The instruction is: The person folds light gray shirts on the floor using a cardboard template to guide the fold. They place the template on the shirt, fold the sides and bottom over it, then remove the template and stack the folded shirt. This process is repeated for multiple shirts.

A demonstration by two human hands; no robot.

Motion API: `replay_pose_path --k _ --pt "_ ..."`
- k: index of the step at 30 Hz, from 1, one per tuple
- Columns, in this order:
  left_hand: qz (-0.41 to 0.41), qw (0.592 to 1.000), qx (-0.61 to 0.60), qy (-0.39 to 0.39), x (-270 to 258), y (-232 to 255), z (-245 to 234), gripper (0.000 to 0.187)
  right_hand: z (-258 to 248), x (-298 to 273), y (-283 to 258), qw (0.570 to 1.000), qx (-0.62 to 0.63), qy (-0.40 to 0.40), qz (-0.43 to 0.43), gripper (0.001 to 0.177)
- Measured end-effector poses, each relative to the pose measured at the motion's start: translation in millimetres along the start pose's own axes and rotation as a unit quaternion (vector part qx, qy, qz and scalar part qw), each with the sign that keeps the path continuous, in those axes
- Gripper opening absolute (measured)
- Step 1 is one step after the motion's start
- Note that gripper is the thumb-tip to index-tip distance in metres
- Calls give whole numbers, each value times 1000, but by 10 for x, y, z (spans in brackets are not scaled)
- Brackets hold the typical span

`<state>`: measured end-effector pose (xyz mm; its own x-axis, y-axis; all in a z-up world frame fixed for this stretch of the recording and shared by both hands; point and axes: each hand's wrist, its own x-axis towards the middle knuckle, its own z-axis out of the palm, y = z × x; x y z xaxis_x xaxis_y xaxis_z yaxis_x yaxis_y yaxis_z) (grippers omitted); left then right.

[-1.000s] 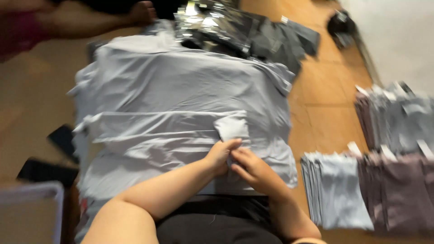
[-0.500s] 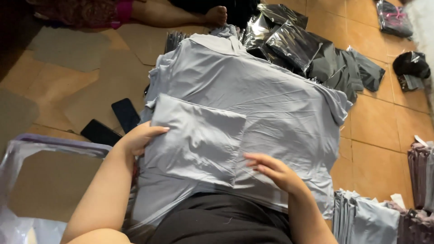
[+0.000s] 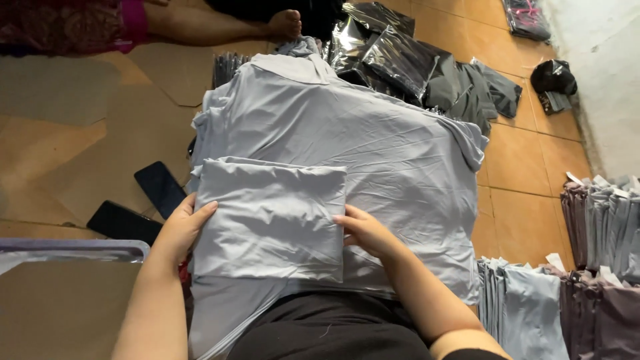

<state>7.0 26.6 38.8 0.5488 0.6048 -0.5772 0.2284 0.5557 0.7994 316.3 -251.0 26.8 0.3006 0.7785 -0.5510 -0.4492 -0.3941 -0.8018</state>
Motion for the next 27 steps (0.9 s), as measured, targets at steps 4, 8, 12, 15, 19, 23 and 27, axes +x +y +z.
replay_pose_path --k 4,8,12,15,19,23,27 --pt "31 999 24 21 77 -56 21 42 107 345 231 998 61 11 -19 52" --pt "106 992 61 23 133 -49 201 48 95 119 -37 990 29 61 -125 43" --pt "224 971 80 -24 -355 332 1020 58 -468 -299 -383 984 10 104 -144 34" --pt "266 936 226 -54 -192 167 1312 75 -865 -538 -409 971 43 164 -167 33" --pt "398 754 512 102 -75 -66 1592 80 -1017 -941 -431 901 -293 257 -190 65" --pt "599 562 549 154 -312 4 2081 61 -700 -992 -616 716 -509 316 -358 61" --pt "563 591 575 52 -46 -337 2546 67 -550 -365 -495 578 -607 288 -464 49"
